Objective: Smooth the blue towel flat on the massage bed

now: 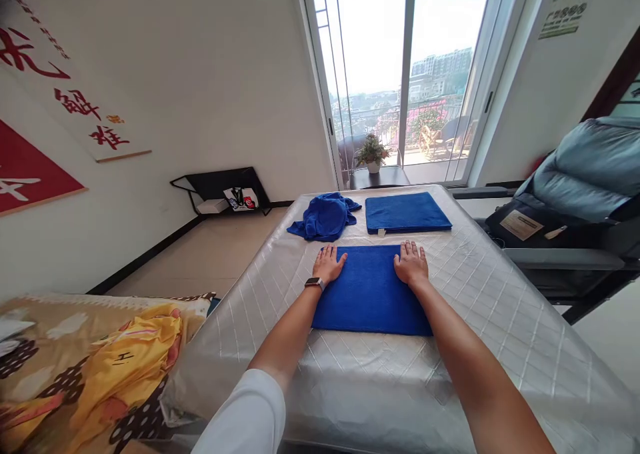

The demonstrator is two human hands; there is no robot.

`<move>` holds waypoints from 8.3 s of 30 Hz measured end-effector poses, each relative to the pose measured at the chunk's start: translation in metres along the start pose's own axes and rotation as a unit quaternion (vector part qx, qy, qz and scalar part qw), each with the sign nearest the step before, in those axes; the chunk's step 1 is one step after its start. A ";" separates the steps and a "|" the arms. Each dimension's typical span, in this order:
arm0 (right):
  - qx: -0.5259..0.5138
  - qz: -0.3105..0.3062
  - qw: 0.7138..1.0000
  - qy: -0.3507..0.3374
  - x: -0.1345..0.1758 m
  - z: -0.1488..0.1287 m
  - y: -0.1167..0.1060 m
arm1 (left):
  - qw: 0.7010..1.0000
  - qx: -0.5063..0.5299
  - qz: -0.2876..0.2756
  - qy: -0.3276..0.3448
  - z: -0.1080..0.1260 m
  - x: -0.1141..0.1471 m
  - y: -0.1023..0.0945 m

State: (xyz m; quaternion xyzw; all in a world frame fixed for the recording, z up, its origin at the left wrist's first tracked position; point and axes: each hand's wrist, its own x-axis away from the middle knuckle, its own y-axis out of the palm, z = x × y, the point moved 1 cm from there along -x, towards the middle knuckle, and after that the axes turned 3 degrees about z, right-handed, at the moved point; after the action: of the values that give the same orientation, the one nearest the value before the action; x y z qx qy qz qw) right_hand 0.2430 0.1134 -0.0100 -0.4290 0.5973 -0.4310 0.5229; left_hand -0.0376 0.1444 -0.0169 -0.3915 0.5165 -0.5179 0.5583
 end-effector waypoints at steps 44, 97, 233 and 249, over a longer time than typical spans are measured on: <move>-0.028 -0.090 0.995 -0.043 0.003 0.010 0.009 | 0.978 0.087 -0.014 0.188 0.166 0.014 0.018; -0.002 -0.050 0.997 -0.054 0.081 0.002 -0.014 | 0.991 0.004 -0.013 0.136 0.043 0.093 -0.020; -0.028 -0.090 0.994 -0.048 -0.007 0.017 0.011 | 0.999 -0.016 0.007 0.031 -0.025 0.083 -0.017; -0.054 -0.087 0.994 -0.027 -0.004 0.011 0.006 | 0.931 0.023 0.048 0.362 0.063 0.080 -0.040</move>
State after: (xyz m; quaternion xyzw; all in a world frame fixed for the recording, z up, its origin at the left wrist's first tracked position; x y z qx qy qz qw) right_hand 0.2541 0.1176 -0.0160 -0.5181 0.5660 -0.4304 0.4753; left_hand 0.0117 0.0530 0.0178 -0.1388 0.6896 -0.6088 0.3667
